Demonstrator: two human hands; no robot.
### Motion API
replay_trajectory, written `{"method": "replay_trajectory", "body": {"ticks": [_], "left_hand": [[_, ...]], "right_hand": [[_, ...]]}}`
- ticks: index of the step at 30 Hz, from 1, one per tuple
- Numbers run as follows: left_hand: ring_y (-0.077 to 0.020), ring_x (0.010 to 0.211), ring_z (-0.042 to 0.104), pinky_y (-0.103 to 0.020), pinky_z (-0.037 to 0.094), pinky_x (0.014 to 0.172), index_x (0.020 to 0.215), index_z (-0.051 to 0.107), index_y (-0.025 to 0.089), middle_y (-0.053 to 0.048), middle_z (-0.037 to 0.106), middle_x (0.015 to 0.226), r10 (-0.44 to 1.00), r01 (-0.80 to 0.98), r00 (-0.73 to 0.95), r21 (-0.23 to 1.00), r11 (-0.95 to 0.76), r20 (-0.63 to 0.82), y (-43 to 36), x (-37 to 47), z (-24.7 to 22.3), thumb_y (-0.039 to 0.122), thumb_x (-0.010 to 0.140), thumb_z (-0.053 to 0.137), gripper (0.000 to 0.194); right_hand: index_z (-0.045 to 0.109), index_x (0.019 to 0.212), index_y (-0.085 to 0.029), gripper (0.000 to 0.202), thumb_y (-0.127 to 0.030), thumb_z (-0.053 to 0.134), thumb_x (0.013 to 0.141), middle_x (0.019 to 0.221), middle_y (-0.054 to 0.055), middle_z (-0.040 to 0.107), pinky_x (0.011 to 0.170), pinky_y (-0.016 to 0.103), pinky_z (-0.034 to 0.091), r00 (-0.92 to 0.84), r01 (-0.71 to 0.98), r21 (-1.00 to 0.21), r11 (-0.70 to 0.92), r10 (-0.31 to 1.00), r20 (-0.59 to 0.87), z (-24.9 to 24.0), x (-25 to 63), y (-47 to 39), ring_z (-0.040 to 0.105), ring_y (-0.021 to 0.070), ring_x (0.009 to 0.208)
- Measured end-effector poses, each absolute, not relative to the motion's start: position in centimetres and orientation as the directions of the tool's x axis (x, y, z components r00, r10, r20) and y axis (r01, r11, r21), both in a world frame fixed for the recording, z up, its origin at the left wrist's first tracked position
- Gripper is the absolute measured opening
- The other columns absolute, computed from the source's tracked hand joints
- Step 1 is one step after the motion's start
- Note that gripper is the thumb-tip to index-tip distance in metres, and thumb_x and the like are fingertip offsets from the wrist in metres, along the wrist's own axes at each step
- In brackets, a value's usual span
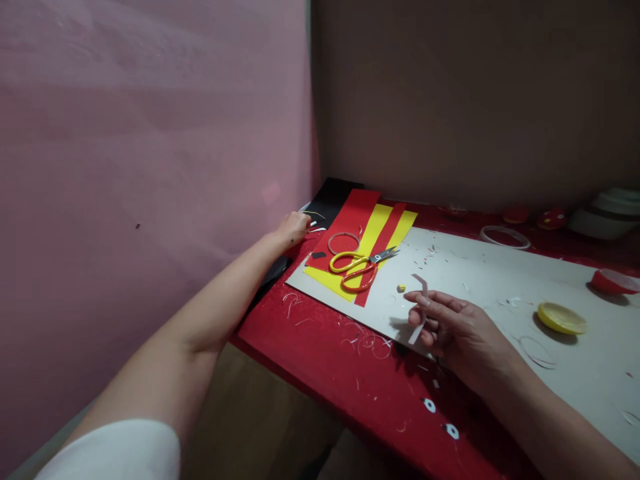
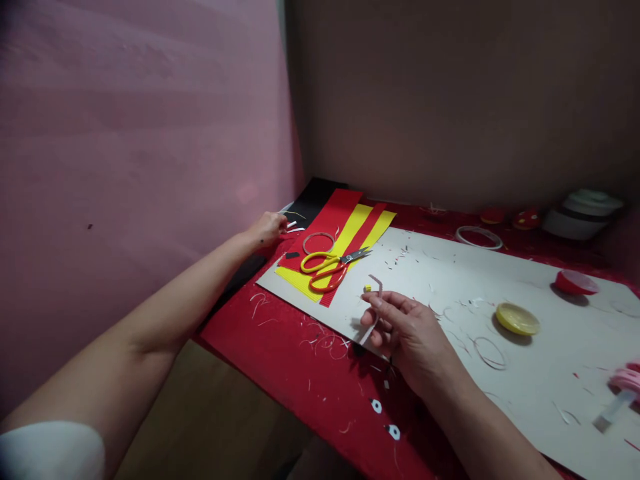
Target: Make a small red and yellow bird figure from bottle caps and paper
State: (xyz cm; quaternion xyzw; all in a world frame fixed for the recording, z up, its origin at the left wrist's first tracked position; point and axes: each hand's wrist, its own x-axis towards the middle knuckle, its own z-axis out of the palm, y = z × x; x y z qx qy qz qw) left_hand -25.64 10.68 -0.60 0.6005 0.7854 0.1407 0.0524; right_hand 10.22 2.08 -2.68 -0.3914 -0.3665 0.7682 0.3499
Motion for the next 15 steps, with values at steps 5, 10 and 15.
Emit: {"method": "replay_trajectory", "body": {"ticks": [5, 10, 15], "left_hand": [[-0.0177, 0.077, 0.062, -0.025, 0.044, 0.067, 0.068, 0.064, 0.014, -0.003, 0.063, 0.066, 0.937, 0.873, -0.293, 0.453, 0.18, 0.191, 9.1, -25.6, 2.8, 0.01, 0.072, 0.064, 0.005], [-0.0083, 0.051, 0.053, -0.022, 0.04, 0.051, 0.078, 0.059, 0.013, -0.002, 0.063, 0.064, 0.95, 0.734, -0.234, 0.679, 0.033, 0.207, 7.1, -23.7, 4.5, 0.014, 0.078, 0.058, 0.002], [-0.0067, 0.052, 0.053, -0.02, 0.037, 0.049, 0.077, 0.06, 0.013, -0.001, 0.064, 0.064, 0.977, 0.508, -0.081, 0.851, -0.132, 0.199, 5.6, -19.6, 4.8, 0.012, 0.074, 0.063, 0.005]], "right_hand": [[0.066, 0.087, -0.013, 0.043, -0.037, 0.088, 0.059, 0.061, 0.001, 0.064, 0.034, 0.015, 0.033, -0.441, -0.237, -0.856, -0.46, 0.836, -0.327, -2.6, 10.0, 2.1, 0.049, 0.0057, 0.039], [0.067, 0.09, -0.012, 0.039, -0.036, 0.084, 0.064, 0.062, 0.001, 0.064, 0.032, 0.018, 0.031, -0.459, -0.263, -0.865, -0.427, 0.844, -0.278, -2.7, 9.9, 2.2, 0.045, 0.0054, 0.038], [0.069, 0.091, -0.012, 0.028, -0.033, 0.073, 0.074, 0.059, 0.002, 0.063, 0.036, 0.02, 0.036, -0.457, -0.258, -0.89, -0.377, 0.859, -0.231, -2.6, 10.2, 2.4, 0.048, 0.0078, 0.042]]}}
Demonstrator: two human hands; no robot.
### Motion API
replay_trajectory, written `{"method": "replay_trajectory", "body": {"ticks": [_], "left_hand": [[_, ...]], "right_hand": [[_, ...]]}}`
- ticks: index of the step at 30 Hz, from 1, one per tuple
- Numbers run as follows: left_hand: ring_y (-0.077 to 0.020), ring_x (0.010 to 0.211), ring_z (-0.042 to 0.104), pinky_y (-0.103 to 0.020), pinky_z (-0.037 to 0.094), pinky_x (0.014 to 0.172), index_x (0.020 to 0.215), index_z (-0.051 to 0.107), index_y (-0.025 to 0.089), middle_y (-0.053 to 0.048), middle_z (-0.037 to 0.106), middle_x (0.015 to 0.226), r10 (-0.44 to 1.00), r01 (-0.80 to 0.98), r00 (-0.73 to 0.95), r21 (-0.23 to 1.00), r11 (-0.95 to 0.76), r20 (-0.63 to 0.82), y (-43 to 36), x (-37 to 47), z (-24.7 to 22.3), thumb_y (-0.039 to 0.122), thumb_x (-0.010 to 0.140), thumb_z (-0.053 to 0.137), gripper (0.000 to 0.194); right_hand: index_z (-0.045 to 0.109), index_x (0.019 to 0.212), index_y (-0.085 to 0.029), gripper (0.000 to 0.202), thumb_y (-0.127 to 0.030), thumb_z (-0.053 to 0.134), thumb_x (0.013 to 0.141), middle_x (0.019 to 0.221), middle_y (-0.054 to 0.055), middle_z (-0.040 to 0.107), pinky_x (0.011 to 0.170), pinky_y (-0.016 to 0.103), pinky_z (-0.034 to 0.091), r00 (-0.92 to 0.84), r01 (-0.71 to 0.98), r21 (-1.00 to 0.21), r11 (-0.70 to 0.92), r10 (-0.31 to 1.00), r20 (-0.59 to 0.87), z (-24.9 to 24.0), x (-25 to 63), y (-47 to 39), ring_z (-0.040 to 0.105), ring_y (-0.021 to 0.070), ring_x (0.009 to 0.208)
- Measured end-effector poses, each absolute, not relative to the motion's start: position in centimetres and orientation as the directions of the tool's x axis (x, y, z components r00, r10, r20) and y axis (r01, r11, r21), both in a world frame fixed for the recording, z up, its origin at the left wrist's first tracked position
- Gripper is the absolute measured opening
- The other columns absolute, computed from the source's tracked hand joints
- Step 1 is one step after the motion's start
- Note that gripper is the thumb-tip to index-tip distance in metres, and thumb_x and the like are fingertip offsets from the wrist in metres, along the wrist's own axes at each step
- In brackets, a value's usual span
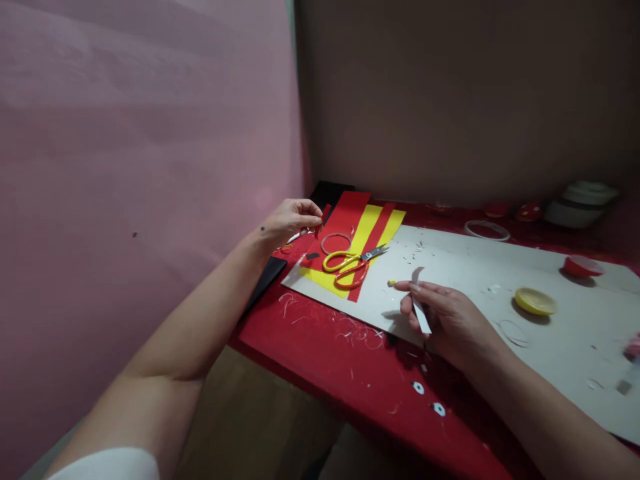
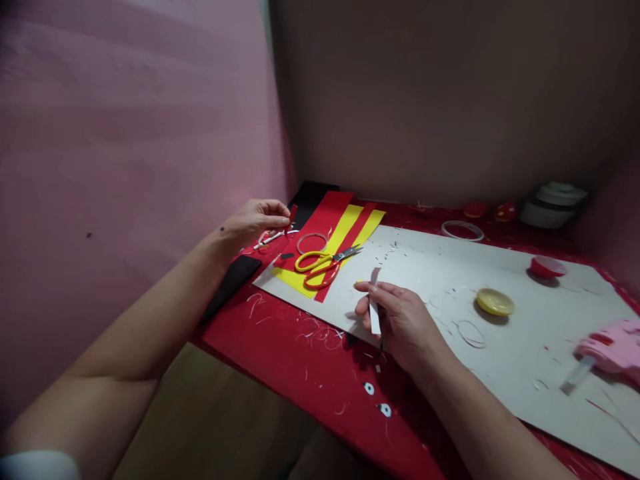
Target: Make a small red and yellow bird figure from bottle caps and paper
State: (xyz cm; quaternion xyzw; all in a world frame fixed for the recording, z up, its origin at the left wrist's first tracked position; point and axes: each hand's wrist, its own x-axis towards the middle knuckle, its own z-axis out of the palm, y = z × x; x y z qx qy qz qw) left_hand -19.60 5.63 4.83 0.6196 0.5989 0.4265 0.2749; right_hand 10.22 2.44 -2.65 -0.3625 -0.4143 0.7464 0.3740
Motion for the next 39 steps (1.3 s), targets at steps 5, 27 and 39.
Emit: {"method": "replay_trajectory", "body": {"ticks": [5, 27, 39], "left_hand": [[-0.0116, 0.067, 0.065, -0.024, 0.047, 0.065, 0.074, 0.061, 0.012, -0.004, 0.069, 0.07, 0.983, 0.331, 0.121, 0.928, -0.17, 0.137, 4.7, -13.9, 5.8, 0.009, 0.072, 0.066, 0.006], [-0.0057, 0.044, 0.03, -0.025, 0.02, 0.045, 0.055, 0.061, 0.017, 0.004, 0.041, 0.047, 0.991, 0.204, 0.115, 0.975, -0.088, 0.066, 4.5, -5.4, 1.0, 0.025, 0.068, 0.069, 0.018], [-0.0038, 0.044, 0.042, -0.019, 0.028, 0.042, 0.069, 0.062, 0.015, 0.001, 0.06, 0.057, 0.966, -0.096, -0.218, 0.982, -0.16, 0.136, 4.3, -5.8, 1.2, 0.021, 0.074, 0.068, 0.01]], "right_hand": [[0.07, 0.081, -0.011, 0.019, -0.027, 0.06, 0.083, 0.056, 0.004, 0.063, 0.041, 0.019, 0.041, -0.487, -0.258, -0.887, -0.382, 0.845, -0.222, -1.7, 10.7, 2.7, 0.051, 0.008, 0.042], [0.067, 0.079, -0.013, 0.013, -0.021, 0.07, 0.07, 0.059, 0.007, 0.069, 0.031, 0.017, 0.032, -0.542, -0.166, -0.93, -0.327, 0.818, -0.191, -0.9, 13.2, 3.6, 0.054, 0.0095, 0.04], [0.061, 0.078, -0.013, 0.011, -0.013, 0.07, 0.072, 0.069, 0.008, 0.073, 0.045, 0.02, 0.049, -0.327, -0.406, -0.889, -0.213, 0.942, -0.077, -1.6, 13.0, 4.3, 0.064, 0.0117, 0.05]]}}
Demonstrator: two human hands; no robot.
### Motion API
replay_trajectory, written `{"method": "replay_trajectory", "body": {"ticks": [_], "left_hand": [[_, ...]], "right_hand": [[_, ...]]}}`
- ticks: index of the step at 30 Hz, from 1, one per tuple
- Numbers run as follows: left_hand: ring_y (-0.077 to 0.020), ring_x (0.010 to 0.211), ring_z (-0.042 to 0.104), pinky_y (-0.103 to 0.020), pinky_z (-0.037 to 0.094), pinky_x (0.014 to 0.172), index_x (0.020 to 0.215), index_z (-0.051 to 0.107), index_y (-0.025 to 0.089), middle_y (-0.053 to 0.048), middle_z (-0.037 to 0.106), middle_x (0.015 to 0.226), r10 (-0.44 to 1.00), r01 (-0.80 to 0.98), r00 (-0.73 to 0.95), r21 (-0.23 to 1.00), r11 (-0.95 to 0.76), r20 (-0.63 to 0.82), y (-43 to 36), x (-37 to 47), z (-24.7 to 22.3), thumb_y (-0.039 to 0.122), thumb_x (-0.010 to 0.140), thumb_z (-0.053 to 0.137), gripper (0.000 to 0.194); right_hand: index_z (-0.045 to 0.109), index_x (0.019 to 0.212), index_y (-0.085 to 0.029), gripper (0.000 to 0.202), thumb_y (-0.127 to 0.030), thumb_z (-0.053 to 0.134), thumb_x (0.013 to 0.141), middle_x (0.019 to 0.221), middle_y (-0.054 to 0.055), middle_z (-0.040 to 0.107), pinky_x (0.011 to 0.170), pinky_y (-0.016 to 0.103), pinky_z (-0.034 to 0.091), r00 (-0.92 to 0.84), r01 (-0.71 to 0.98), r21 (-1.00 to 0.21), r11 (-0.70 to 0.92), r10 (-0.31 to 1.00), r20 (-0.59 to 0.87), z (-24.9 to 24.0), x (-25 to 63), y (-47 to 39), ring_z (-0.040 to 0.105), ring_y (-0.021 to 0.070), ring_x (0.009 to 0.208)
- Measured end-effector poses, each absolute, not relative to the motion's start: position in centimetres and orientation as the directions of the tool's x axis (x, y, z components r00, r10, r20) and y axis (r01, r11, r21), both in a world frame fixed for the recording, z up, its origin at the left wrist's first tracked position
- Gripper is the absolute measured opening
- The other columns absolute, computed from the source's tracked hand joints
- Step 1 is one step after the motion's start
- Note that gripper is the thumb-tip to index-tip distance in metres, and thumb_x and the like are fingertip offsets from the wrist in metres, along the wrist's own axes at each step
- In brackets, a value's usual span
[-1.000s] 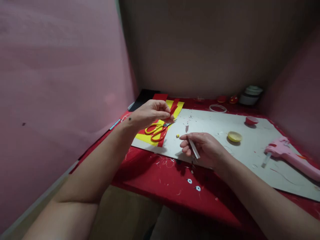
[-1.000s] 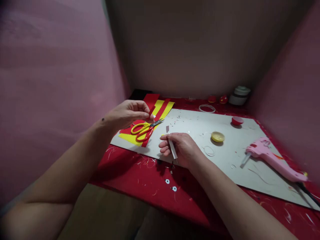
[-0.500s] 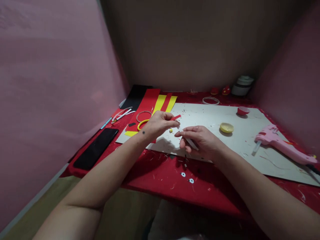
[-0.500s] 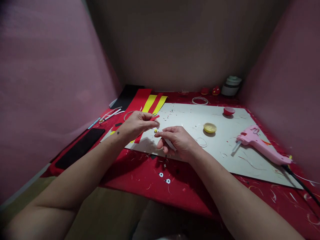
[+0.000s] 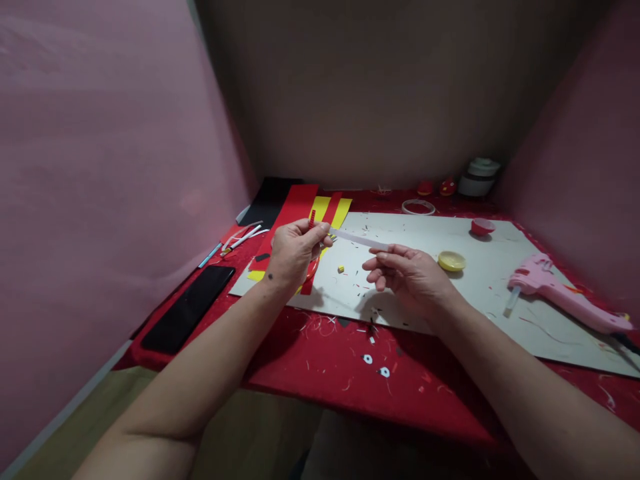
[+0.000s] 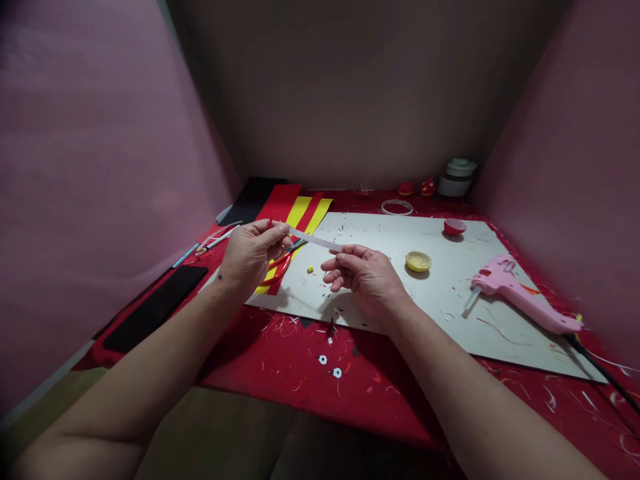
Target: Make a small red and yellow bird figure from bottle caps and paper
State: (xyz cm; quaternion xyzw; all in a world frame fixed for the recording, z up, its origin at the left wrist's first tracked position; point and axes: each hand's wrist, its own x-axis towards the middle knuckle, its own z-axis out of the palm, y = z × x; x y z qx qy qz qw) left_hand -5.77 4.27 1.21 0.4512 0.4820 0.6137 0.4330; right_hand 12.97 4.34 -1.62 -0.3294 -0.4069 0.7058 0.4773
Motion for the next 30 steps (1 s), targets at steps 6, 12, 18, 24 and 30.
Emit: {"method": "replay_trajectory", "body": {"ticks": [6, 12, 18, 24, 30], "left_hand": [[-0.0022, 0.042, 0.04, -0.019, 0.028, 0.041, 0.073, 0.062, 0.013, -0.004, 0.068, 0.069, 0.962, -0.099, -0.149, 0.965, -0.243, 0.227, 3.8, -5.0, 0.7, 0.021, 0.075, 0.068, 0.01], [-0.002, 0.041, 0.044, -0.018, 0.033, 0.043, 0.072, 0.061, 0.011, -0.003, 0.068, 0.069, 0.967, -0.093, -0.078, 0.964, -0.247, 0.241, 2.9, -3.5, 0.4, 0.021, 0.076, 0.068, 0.012], [-0.003, 0.041, 0.044, -0.018, 0.032, 0.041, 0.071, 0.058, 0.012, 0.0, 0.064, 0.062, 0.97, -0.024, -0.064, 0.972, -0.236, 0.234, 2.6, -2.9, 0.3, 0.019, 0.075, 0.065, 0.011], [-0.0044, 0.041, 0.044, -0.021, 0.033, 0.042, 0.066, 0.059, 0.014, 0.0, 0.064, 0.06, 0.972, 0.129, -0.007, 0.965, -0.23, 0.233, 2.4, -3.4, 0.1, 0.023, 0.078, 0.065, 0.016], [-0.0035, 0.042, 0.037, -0.02, 0.025, 0.041, 0.067, 0.058, 0.015, 0.001, 0.057, 0.055, 0.989, 0.183, 0.045, 0.972, -0.15, 0.144, 2.4, -3.8, 0.1, 0.026, 0.078, 0.066, 0.018]], "right_hand": [[0.062, 0.079, -0.012, 0.02, -0.027, 0.075, 0.075, 0.069, 0.008, 0.072, 0.049, 0.023, 0.054, -0.374, -0.359, -0.91, -0.205, 0.925, -0.061, -2.0, 12.4, 3.8, 0.067, 0.0137, 0.05], [0.064, 0.087, -0.013, 0.029, -0.033, 0.079, 0.071, 0.066, 0.005, 0.071, 0.051, 0.028, 0.057, -0.321, -0.357, -0.931, -0.077, 0.946, 0.045, -2.1, 12.0, 3.1, 0.068, 0.0162, 0.052], [0.068, 0.081, -0.013, 0.025, -0.036, 0.076, 0.075, 0.067, 0.005, 0.071, 0.046, 0.025, 0.054, -0.232, -0.449, -0.893, 0.03, 0.961, 0.149, -1.8, 12.3, 3.4, 0.066, 0.015, 0.051], [0.066, 0.075, -0.012, 0.021, -0.032, 0.073, 0.076, 0.066, 0.006, 0.071, 0.043, 0.024, 0.053, -0.194, -0.464, -0.886, 0.002, 0.975, 0.104, -1.8, 12.5, 3.9, 0.065, 0.0142, 0.05], [0.063, 0.071, -0.013, 0.011, -0.021, 0.067, 0.078, 0.066, 0.007, 0.071, 0.044, 0.022, 0.051, -0.163, -0.48, -0.876, -0.051, 0.986, 0.032, -1.8, 12.5, 4.3, 0.064, 0.013, 0.051]]}}
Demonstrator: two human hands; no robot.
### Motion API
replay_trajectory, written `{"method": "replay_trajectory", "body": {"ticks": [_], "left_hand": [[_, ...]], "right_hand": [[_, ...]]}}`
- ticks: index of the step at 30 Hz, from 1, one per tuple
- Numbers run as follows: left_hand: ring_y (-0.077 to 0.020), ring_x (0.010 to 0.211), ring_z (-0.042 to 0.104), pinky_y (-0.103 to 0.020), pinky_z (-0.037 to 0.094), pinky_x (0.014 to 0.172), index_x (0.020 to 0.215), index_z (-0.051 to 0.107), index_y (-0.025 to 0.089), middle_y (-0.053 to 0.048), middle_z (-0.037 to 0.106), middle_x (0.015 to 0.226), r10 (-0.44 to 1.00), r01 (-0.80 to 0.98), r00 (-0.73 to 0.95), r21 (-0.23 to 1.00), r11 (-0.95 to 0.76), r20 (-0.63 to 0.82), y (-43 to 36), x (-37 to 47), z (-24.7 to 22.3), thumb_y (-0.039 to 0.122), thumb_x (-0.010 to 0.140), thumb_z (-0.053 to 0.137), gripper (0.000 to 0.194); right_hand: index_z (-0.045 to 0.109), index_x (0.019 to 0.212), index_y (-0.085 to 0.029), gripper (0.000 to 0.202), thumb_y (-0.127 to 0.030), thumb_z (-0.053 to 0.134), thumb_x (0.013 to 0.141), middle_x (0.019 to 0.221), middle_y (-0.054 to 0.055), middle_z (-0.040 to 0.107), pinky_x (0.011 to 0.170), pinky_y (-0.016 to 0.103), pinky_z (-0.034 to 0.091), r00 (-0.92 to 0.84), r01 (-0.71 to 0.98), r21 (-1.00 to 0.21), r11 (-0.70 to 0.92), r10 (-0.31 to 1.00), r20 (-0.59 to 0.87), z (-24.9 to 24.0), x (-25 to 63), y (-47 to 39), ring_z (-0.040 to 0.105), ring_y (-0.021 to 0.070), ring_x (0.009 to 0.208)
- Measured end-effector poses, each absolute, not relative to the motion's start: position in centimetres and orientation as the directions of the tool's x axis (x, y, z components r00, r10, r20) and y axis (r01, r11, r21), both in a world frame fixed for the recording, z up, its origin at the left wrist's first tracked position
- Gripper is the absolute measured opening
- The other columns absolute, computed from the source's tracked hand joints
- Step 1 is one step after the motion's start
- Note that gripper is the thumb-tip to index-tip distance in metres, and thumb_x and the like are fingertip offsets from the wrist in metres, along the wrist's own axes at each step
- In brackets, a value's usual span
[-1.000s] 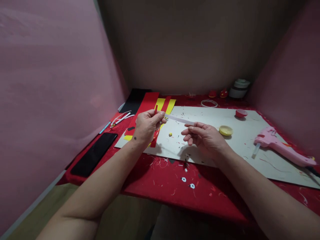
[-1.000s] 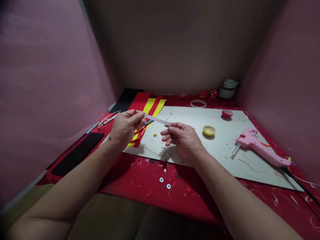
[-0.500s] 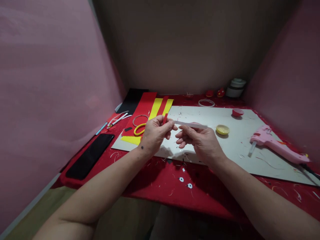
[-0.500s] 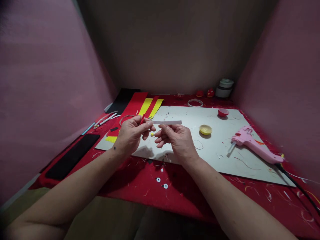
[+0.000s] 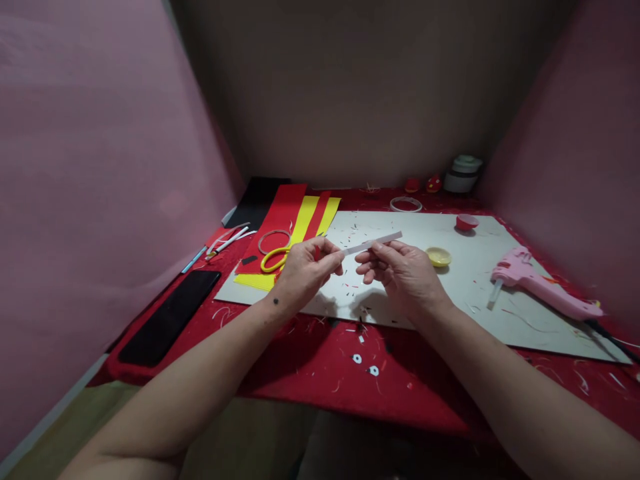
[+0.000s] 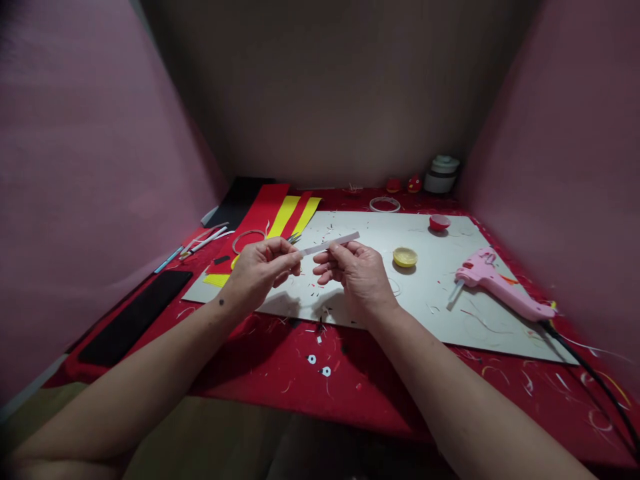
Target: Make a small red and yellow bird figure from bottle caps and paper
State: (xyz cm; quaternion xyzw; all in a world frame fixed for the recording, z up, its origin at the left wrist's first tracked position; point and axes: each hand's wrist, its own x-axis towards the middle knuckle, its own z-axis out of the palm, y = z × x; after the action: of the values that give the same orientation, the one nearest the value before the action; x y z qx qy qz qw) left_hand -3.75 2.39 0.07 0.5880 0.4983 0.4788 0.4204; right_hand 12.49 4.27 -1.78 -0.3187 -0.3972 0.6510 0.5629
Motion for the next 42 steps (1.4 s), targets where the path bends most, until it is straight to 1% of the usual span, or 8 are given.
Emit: {"method": "replay_trajectory", "body": {"ticks": [5, 10, 14, 19, 22, 25, 31, 42], "left_hand": [[-0.0034, 0.044, 0.038, -0.02, 0.026, 0.042, 0.071, 0.061, 0.013, 0.001, 0.058, 0.057, 0.988, 0.202, 0.096, 0.969, -0.141, 0.124, 2.7, -4.1, 0.2, 0.024, 0.077, 0.068, 0.014], [-0.0074, 0.06, 0.056, -0.021, 0.042, 0.055, 0.091, 0.066, 0.011, -0.002, 0.064, 0.073, 0.974, -0.173, 0.221, 0.985, 0.001, 0.038, 3.2, -5.1, 0.7, 0.013, 0.065, 0.073, 0.028], [-0.0177, 0.091, 0.067, -0.028, 0.052, 0.08, 0.099, 0.065, 0.01, -0.009, 0.068, 0.098, 0.947, -0.278, 0.317, 0.96, 0.044, 0.048, 3.7, -6.0, 0.7, 0.003, 0.058, 0.072, 0.042], [-0.0203, 0.113, 0.061, -0.038, 0.046, 0.102, 0.108, 0.059, 0.015, -0.009, 0.064, 0.113, 0.897, -0.021, 0.328, 0.951, -0.308, 0.298, 4.3, -6.3, -0.5, 0.0, 0.068, 0.063, 0.042], [-0.0184, 0.112, 0.059, -0.039, 0.047, 0.101, 0.1, 0.06, 0.017, -0.009, 0.062, 0.112, 0.765, 0.338, 0.336, 0.688, -0.643, 0.549, 4.6, -6.3, -1.4, 0.002, 0.08, 0.053, 0.027], [-0.0167, 0.106, 0.061, -0.036, 0.052, 0.091, 0.089, 0.058, 0.017, -0.01, 0.061, 0.111, 0.606, 0.521, 0.404, 0.373, -0.768, 0.685, 5.0, -6.4, -2.0, 0.005, 0.087, 0.049, 0.016], [-0.0148, 0.106, 0.061, -0.033, 0.052, 0.089, 0.085, 0.056, 0.019, -0.011, 0.061, 0.112, 0.597, 0.569, 0.451, 0.302, -0.765, 0.664, 5.0, -6.4, -2.1, 0.009, 0.092, 0.045, 0.017], [-0.0199, 0.121, 0.054, -0.04, 0.045, 0.099, 0.078, 0.067, 0.02, -0.009, 0.068, 0.112, 0.564, 0.437, 0.674, 0.358, -0.825, 0.477, 5.4, -6.6, -2.6, 0.004, 0.085, 0.05, 0.025]], "right_hand": [[0.065, 0.073, -0.012, 0.01, -0.02, 0.069, 0.076, 0.069, 0.007, 0.07, 0.047, 0.021, 0.053, -0.132, -0.472, -0.879, -0.059, 0.991, 0.004, -1.6, 12.7, 4.4, 0.067, 0.0135, 0.057], [0.065, 0.071, -0.012, 0.008, -0.017, 0.071, 0.072, 0.073, 0.006, 0.07, 0.053, 0.022, 0.057, -0.082, -0.51, -0.859, -0.039, 0.997, 0.003, -1.3, 13.3, 4.7, 0.068, 0.0134, 0.062], [0.061, 0.062, -0.014, 0.011, -0.012, 0.07, 0.068, 0.073, 0.007, 0.071, 0.063, 0.026, 0.061, -0.009, -0.535, -0.845, 0.002, 1.0, 0.009, -0.8, 13.8, 5.2, 0.067, 0.0137, 0.061], [0.063, 0.062, -0.014, 0.01, -0.008, 0.071, 0.065, 0.073, 0.008, 0.071, 0.072, 0.028, 0.062, -0.011, -0.525, -0.851, 0.018, 1.0, 0.028, -0.7, 14.4, 5.7, 0.07, 0.0169, 0.069], [0.065, 0.064, -0.013, 0.008, -0.006, 0.069, 0.063, 0.071, 0.008, 0.071, 0.073, 0.03, 0.062, -0.04, -0.521, -0.853, -0.017, 0.999, 0.004, -0.8, 14.6, 5.9, 0.071, 0.019, 0.071], [0.065, 0.064, -0.012, 0.008, -0.004, 0.065, 0.063, 0.07, 0.009, 0.069, 0.076, 0.034, 0.062, -0.061, -0.525, -0.849, -0.061, 0.998, -0.034, -0.9, 14.6, 5.8, 0.071, 0.0205, 0.072], [0.065, 0.065, -0.012, 0.009, -0.005, 0.06, 0.066, 0.073, 0.012, 0.068, 0.083, 0.04, 0.061, -0.123, -0.501, -0.853, -0.147, 0.988, -0.098, -0.8, 14.5, 5.4, 0.07, 0.0217, 0.073], [0.066, 0.065, -0.011, 0.005, -0.01, 0.062, 0.068, 0.071, 0.012, 0.07, 0.066, 0.029, 0.062, -0.167, -0.481, -0.864, -0.147, 0.983, -0.074, -1.6, 14.2, 5.9, 0.069, 0.0178, 0.063]]}}
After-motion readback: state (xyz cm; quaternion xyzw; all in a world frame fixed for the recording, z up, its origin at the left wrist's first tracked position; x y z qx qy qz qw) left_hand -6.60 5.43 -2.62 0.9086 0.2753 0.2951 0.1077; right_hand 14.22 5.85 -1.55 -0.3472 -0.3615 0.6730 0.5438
